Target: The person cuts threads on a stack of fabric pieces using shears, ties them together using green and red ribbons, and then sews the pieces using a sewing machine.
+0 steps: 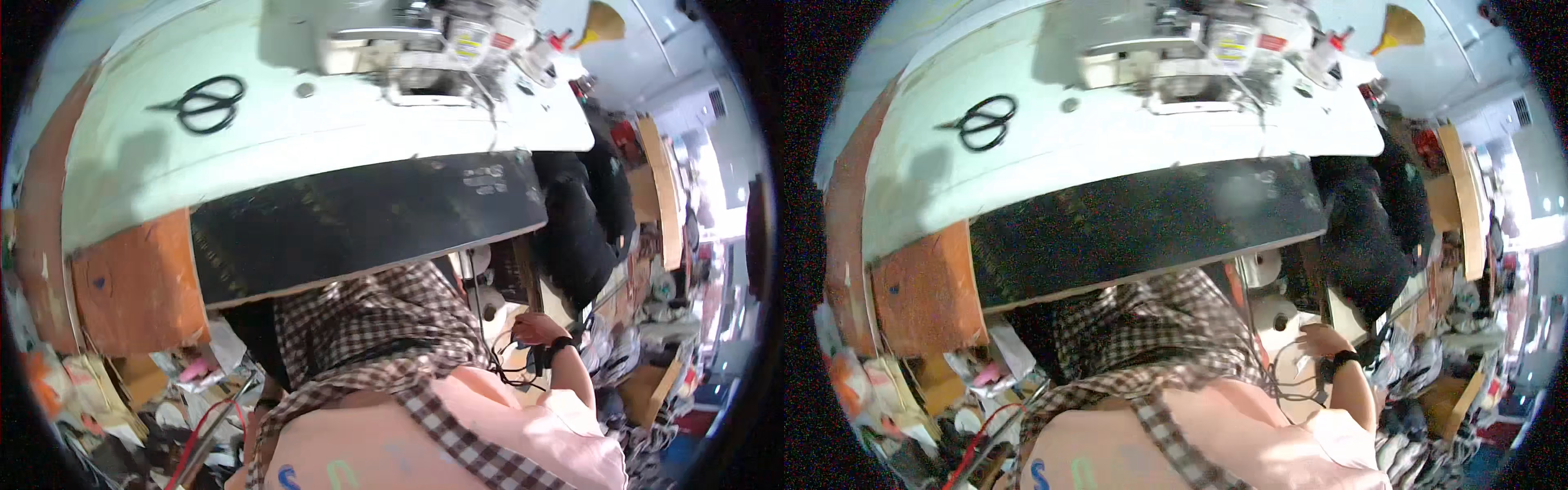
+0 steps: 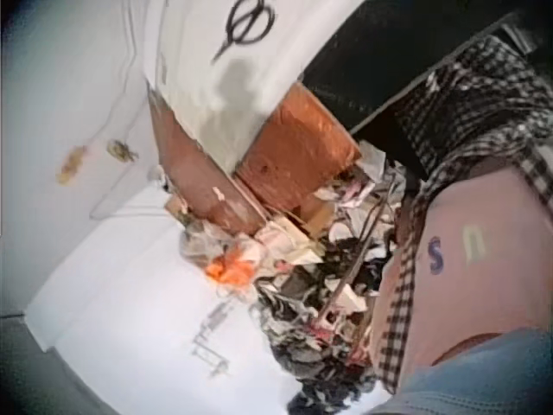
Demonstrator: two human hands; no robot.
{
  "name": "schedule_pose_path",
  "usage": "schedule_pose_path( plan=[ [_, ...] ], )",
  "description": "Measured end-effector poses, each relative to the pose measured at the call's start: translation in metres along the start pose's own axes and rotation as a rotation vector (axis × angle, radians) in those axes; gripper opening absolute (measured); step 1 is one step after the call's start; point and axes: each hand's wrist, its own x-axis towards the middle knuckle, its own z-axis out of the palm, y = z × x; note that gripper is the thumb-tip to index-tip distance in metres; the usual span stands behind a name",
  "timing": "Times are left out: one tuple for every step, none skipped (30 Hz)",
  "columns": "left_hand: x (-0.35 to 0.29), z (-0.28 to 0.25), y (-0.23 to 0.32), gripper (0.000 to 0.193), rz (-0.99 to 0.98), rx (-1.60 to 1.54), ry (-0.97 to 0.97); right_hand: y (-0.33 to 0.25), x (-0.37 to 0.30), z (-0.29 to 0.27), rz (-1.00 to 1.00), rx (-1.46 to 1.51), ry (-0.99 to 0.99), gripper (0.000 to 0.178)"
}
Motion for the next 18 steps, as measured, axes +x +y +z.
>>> schedule_pose_path(
  plan=[
    [-0.007, -0.005, 0.005, 0.037, -0.005, 0.006, 0.022, 0.007, 0.006, 0.002, 0.001, 0.124, -0.027, 0.033],
    [-0.014, -0.011, 0.010, 0.037, 0.000, 0.018, 0.039, 0.010, 0.013, 0.006, 0.128, 0.365, -0.013, 0.032],
    [-0.023, -0.016, 0.017, 0.037, -0.006, 0.024, 0.061, 0.010, 0.024, 0.012, 0.113, 0.258, -0.065, 0.032],
    [-0.030, -0.019, 0.026, 0.037, 0.005, 0.040, 0.070, 0.009, 0.036, 0.017, 0.133, 0.177, -0.095, 0.032],
    [-0.040, -0.022, 0.034, 0.036, 0.001, 0.048, 0.094, 0.007, 0.047, 0.022, 0.114, 0.097, -0.146, 0.033],
    [-0.048, -0.023, 0.044, 0.036, 0.008, 0.060, 0.105, 0.002, 0.063, 0.028, 0.137, -0.008, -0.170, 0.033],
    [-0.058, -0.024, 0.054, 0.036, 0.014, 0.070, 0.123, -0.003, 0.079, 0.031, 0.066, -0.076, -0.162, 0.031],
    [-0.068, -0.025, 0.065, 0.036, 0.018, 0.086, 0.136, -0.004, 0.090, 0.033, -0.037, -0.116, -0.211, 0.030],
    [-0.078, -0.024, 0.076, 0.035, 0.023, 0.103, 0.148, -0.005, 0.104, 0.037, -0.027, -0.058, -0.197, 0.030],
    [-0.089, -0.024, 0.087, 0.035, 0.023, 0.120, 0.159, -0.006, 0.114, 0.039, -0.116, -0.133, -0.142, 0.032],
    [-0.100, -0.023, 0.098, 0.035, 0.019, 0.136, 0.174, -0.009, 0.125, 0.040, -0.182, -0.132, -0.164, 0.034],
    [-0.110, -0.022, 0.109, 0.034, 0.023, 0.155, 0.180, -0.015, 0.134, 0.040, -0.173, -0.181, -0.134, 0.035],
    [-0.119, -0.021, 0.120, 0.034, 0.028, 0.170, 0.188, -0.017, 0.133, 0.038, -0.327, 0.206, -0.283, 0.037],
    [-0.129, -0.021, 0.129, 0.034, 0.027, 0.189, 0.192, -0.024, 0.132, 0.036, -0.255, 0.489, -0.338, 0.041],
    [-0.136, -0.020, 0.139, 0.034, 0.025, 0.210, 0.198, -0.032, 0.127, 0.034, -0.309, 0.654, -0.405, 0.044],
    [-0.142, -0.020, 0.149, 0.033, 0.025, 0.230, 0.204, -0.048, 0.125, 0.030, -0.257, 0.775, -0.478, 0.048],
    [-0.149, -0.019, 0.156, 0.033, 0.011, 0.249, 0.204, -0.063, 0.119, 0.026, -0.225, 0.791, -0.496, 0.050],
    [-0.153, -0.019, 0.164, 0.033, 0.001, 0.269, 0.207, -0.077, 0.112, 0.025, -0.295, 0.879, -0.609, 0.053]
  ],
)
